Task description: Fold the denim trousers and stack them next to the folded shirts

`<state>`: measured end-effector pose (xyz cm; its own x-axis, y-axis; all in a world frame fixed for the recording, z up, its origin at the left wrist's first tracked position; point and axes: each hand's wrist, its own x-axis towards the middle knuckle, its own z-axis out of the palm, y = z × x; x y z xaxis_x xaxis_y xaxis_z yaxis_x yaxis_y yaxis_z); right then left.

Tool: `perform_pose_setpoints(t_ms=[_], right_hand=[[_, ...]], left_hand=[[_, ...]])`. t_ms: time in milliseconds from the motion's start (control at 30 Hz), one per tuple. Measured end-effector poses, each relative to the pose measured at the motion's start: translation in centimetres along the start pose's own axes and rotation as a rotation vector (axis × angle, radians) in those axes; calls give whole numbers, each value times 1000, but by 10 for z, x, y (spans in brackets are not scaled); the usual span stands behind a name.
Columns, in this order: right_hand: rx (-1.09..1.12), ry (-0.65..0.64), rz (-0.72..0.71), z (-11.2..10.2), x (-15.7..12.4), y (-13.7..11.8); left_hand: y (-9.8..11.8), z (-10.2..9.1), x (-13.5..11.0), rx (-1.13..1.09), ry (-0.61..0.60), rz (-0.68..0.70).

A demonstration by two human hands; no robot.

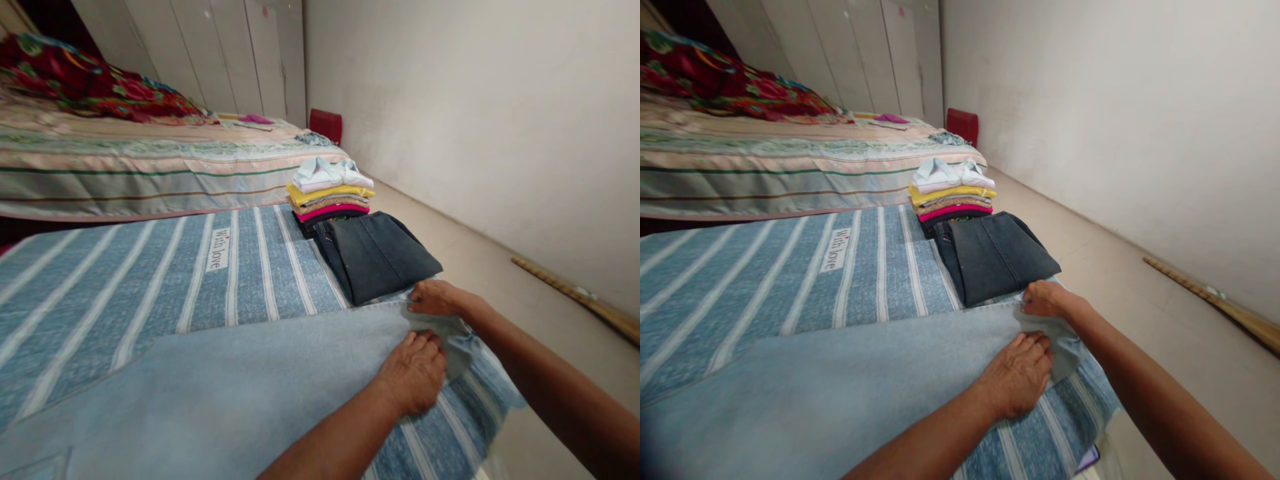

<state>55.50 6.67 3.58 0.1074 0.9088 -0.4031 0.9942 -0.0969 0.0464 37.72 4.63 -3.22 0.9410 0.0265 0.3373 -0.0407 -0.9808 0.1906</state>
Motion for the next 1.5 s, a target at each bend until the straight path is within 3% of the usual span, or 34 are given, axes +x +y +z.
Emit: perform_pose_setpoints(t_ms=[333, 533, 833, 1033, 1267, 1367, 1500], right_hand=[[19, 117, 23, -1, 7, 9], [107, 168, 61, 6, 5, 20], [127, 108, 23, 2, 1, 24], [-68, 196, 51, 2, -6, 19], [-118, 245, 57, 1, -13, 19], [-134, 243, 57, 8, -11, 19], [-257, 336, 27, 36, -4, 21]], left_hand=[[2, 1, -1, 20, -23, -18], [2, -8, -2, -8, -57, -142], [2, -7, -1, -98, -139, -193], [1, -7, 0, -175, -209, -212], [2, -4, 0, -126, -177, -199], [3, -3, 0, -115, -167, -198], [8, -1, 1, -113, -184, -221]])
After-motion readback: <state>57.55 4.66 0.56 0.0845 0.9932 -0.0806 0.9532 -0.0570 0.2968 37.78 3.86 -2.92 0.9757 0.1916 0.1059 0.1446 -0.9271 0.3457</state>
